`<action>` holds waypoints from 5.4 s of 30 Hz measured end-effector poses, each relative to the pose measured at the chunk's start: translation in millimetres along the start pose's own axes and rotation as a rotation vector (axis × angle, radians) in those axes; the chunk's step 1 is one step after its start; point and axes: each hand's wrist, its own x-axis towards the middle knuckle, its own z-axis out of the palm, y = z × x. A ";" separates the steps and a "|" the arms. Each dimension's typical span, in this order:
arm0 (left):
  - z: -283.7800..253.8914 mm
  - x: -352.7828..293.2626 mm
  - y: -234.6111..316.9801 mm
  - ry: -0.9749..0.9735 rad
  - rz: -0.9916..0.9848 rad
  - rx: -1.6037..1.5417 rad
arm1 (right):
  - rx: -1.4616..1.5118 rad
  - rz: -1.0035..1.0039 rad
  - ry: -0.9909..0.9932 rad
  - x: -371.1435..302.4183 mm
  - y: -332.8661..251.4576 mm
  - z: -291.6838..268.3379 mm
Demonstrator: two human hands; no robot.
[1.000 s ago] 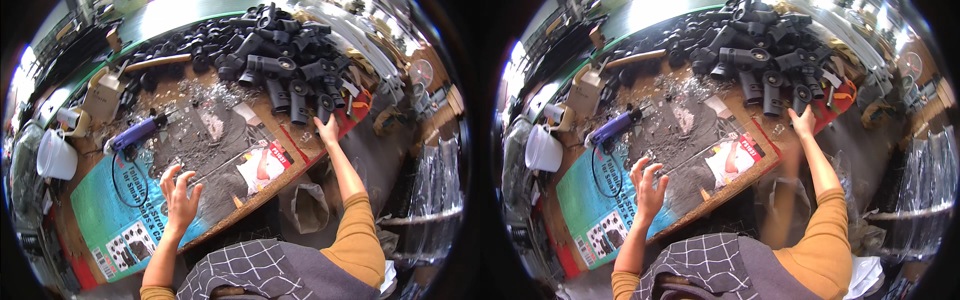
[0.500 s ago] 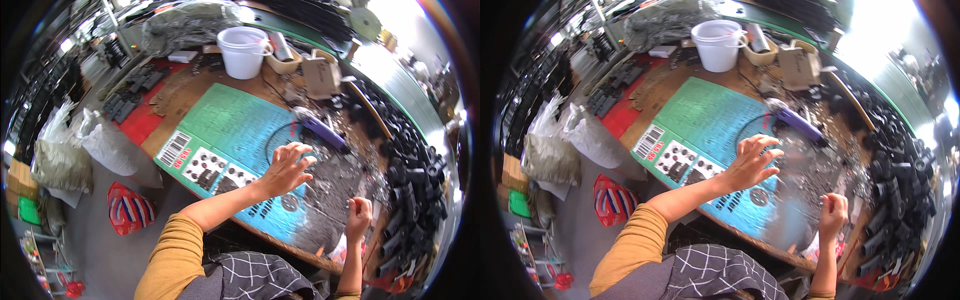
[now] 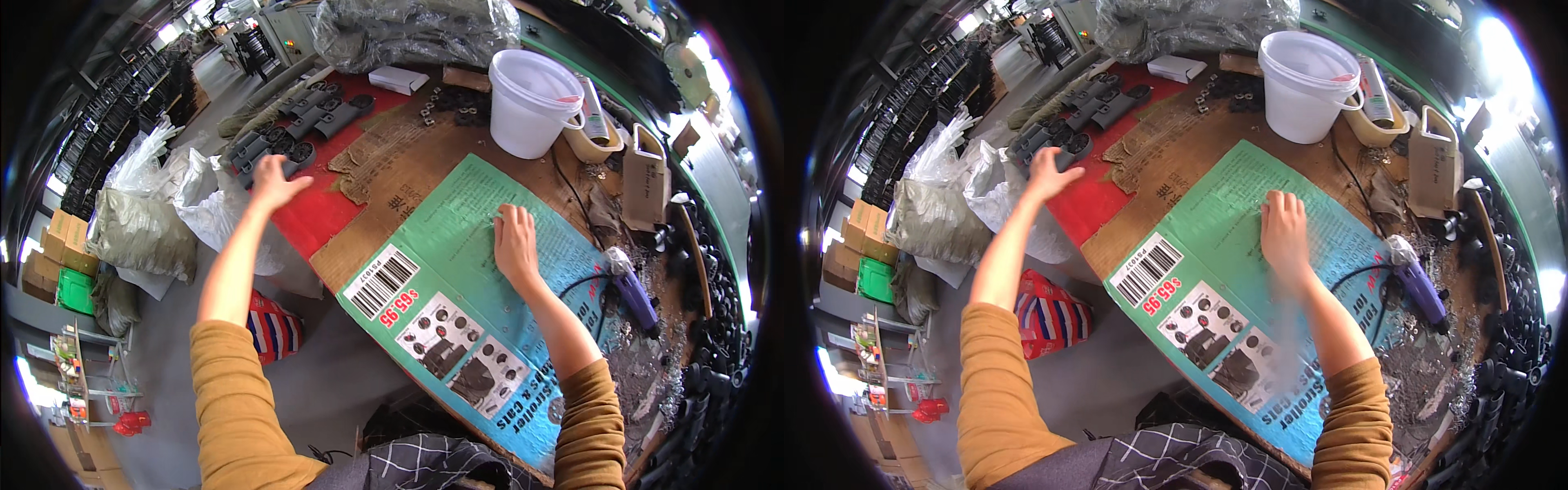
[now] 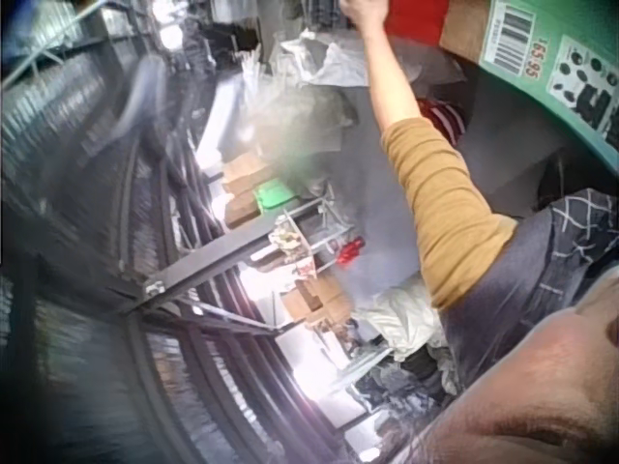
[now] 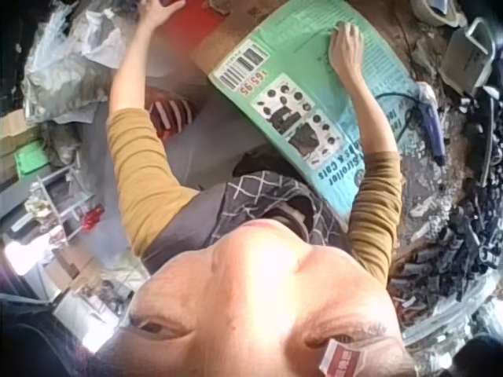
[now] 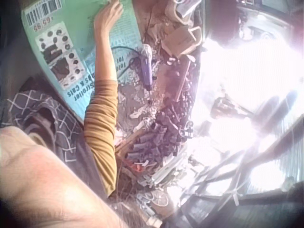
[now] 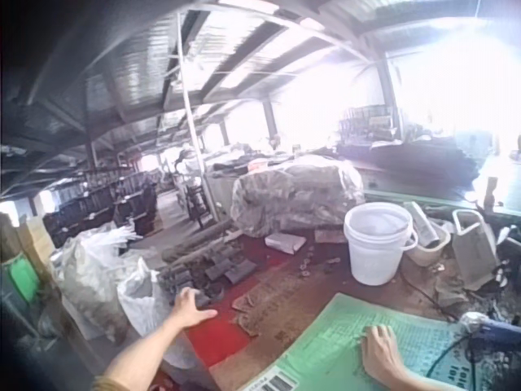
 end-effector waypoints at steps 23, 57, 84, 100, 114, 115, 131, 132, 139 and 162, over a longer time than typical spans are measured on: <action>-59.7 -108.4 123.1 -0.377 0.317 -0.303 | 0.304 0.315 0.213 -1.2 22.1 12.4; 71.6 98.6 -259.8 0.425 -0.805 -1.093 | 0.218 0.194 -0.088 4.6 30.2 -5.9; -32.3 -184.0 216.8 0.267 0.030 -0.380 | 0.576 0.357 0.137 -122.0 -18.5 -202.7; -102.9 -243.0 424.8 -0.966 0.514 -0.450 | -0.062 0.557 0.098 -347.2 39.2 -313.2; -26.6 -301.2 522.5 -0.819 0.687 -0.699 | 0.000 0.525 0.143 -304.4 35.9 -308.0; -22.7 -301.1 525.2 -0.853 0.717 -0.673 | 0.040 0.480 0.111 -294.9 33.6 -302.3; 4.7 -297.6 542.0 -0.866 0.785 -0.884 | 0.042 0.405 -0.179 -262.6 38.7 -324.3; 4.5 -296.5 542.7 -0.879 0.788 -0.888 | 0.037 0.496 -0.148 -261.3 51.4 -335.8; 0.4 -289.3 541.7 -0.984 0.836 -0.789 | -0.503 0.733 0.204 -227.3 263.5 -399.7; -38.9 -293.4 554.5 -1.471 0.042 -1.623 | 0.503 0.450 0.081 -285.6 9.0 -333.3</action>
